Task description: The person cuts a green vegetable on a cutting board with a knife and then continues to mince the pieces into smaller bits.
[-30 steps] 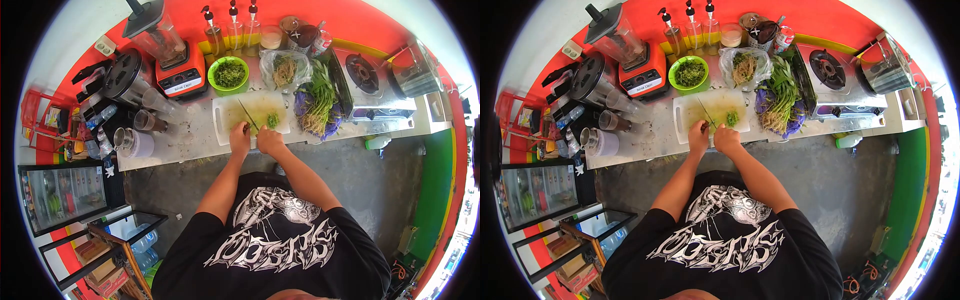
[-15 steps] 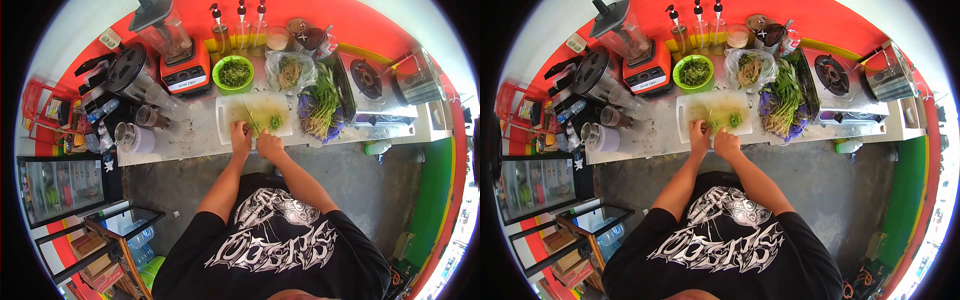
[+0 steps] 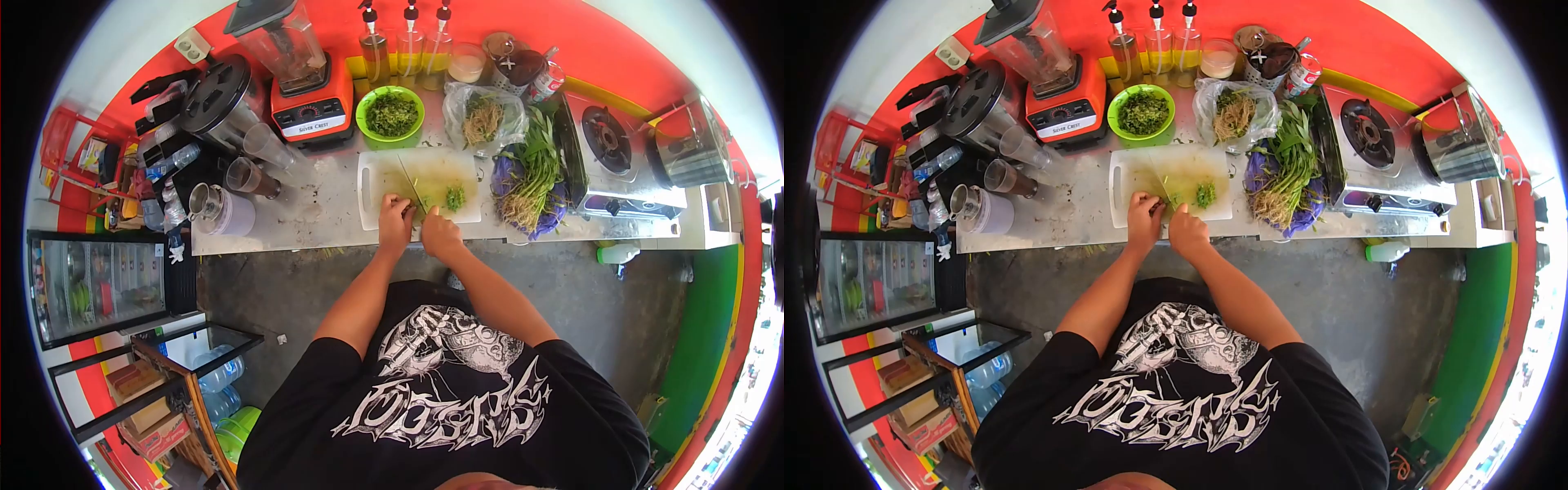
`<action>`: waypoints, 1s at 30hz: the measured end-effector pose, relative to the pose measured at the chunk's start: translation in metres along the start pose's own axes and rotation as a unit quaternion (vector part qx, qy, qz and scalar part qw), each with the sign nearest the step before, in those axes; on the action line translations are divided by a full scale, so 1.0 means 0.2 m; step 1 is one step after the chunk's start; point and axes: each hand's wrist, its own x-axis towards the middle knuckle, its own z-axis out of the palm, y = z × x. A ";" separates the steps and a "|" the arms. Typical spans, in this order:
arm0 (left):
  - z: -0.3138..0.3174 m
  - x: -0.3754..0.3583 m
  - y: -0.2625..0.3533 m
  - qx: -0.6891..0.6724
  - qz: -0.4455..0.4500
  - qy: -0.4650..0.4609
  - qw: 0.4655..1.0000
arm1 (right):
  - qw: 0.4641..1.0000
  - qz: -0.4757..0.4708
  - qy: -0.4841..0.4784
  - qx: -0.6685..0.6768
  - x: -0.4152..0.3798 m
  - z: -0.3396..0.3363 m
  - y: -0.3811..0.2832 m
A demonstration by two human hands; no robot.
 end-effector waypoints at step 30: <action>0.09 0.03 -0.01 0.001 -0.132 0.056 0.990 | 0.998 0.032 -0.048 0.034 0.03 -0.06 -0.10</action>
